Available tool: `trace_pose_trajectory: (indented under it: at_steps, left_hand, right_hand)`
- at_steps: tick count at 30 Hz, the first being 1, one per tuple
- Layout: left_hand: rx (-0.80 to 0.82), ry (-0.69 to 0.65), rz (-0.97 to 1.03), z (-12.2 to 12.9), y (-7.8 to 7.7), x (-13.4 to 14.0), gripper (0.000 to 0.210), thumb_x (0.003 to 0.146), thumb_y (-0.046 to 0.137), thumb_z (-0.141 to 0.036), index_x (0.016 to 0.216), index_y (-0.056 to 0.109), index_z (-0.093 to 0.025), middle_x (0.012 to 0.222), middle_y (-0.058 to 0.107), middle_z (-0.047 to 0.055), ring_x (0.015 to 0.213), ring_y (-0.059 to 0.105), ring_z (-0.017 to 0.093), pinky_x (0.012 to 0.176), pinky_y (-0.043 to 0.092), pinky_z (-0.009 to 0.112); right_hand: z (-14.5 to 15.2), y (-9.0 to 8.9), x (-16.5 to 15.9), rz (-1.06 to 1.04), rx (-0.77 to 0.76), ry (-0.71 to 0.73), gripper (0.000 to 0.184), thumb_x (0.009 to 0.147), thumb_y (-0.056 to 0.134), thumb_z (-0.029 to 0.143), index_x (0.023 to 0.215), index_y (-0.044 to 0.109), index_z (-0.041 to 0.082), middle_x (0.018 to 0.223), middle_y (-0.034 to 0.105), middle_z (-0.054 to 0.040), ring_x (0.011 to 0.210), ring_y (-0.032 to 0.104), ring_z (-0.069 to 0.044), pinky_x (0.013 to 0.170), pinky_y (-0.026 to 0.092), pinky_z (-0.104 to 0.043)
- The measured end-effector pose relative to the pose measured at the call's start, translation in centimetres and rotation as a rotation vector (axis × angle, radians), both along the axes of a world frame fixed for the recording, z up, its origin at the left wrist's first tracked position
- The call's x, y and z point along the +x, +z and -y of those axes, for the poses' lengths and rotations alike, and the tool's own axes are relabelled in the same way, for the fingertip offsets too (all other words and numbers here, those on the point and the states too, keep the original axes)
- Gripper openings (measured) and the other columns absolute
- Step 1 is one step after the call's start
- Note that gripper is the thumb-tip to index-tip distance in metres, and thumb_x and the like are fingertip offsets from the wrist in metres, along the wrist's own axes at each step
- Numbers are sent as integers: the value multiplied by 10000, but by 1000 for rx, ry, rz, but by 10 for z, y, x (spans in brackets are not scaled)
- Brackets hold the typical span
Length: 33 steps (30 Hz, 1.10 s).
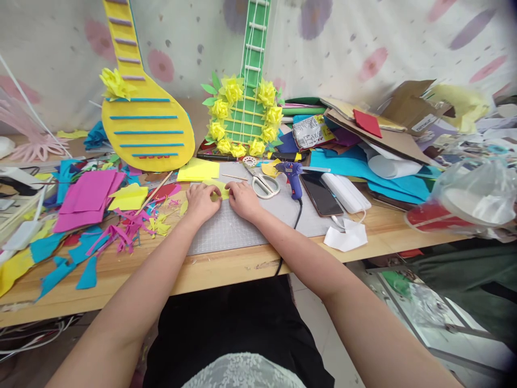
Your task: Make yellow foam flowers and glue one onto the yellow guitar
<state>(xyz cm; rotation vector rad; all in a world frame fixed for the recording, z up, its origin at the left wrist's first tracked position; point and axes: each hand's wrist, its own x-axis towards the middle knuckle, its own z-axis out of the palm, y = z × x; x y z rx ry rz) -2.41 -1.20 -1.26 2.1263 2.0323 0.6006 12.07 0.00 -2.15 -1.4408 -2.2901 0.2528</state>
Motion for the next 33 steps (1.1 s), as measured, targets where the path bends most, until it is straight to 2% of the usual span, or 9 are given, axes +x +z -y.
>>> trace_pose_trajectory:
  at_steps: [9,12,16,20,24,29,33]
  left_hand:
    - [-36,-31,4,1,3,-6,244,714,523,-175,857,693,-276,945,631,53,1020,481,305,893,345,472]
    - [15,-79,22,0,2,-13,315,669,491,-95,837,696,-264,946,637,49,1033,490,293,913,358,460]
    - [127,-187,102,-5,1,-31,422,601,439,-21,878,680,-229,1009,654,33,1040,521,228,950,388,373]
    - [123,-255,109,-8,0,-48,393,623,462,-71,930,664,-212,1061,673,25,1050,555,210,967,386,355]
    - [103,-223,45,-6,1,-50,296,662,512,-142,900,664,-230,1049,686,16,1049,564,228,979,356,391]
    - [132,-175,26,0,6,-34,162,752,527,-246,856,652,-242,1028,685,20,1050,546,230,981,328,395]
    - [106,-158,23,2,4,-17,184,749,578,-316,905,628,-230,1041,651,48,1066,517,246,953,344,380]
  right_hand:
    - [0,0,2,-11,-26,6,295,848,393,123,1091,557,158,1005,646,-87,981,500,-235,868,366,-356]
    - [-1,0,2,-19,-20,12,281,849,395,122,1069,565,163,997,645,-87,973,502,-231,866,367,-356]
    - [-1,0,4,-84,-20,30,274,838,404,113,1053,568,159,954,651,-78,953,512,-220,859,377,-344]
    - [0,-1,8,-215,47,61,280,803,443,102,1048,564,161,936,658,-62,954,520,-202,860,388,-320]
    - [4,1,7,-177,39,183,316,771,454,67,1043,568,180,929,669,-41,958,537,-185,881,386,-304]
    - [9,5,4,-66,-7,186,287,780,427,52,956,614,180,912,640,-58,971,546,-172,875,390,-273]
    - [9,6,5,-37,23,157,248,808,442,109,938,644,176,957,587,-83,965,537,-175,885,389,-285]
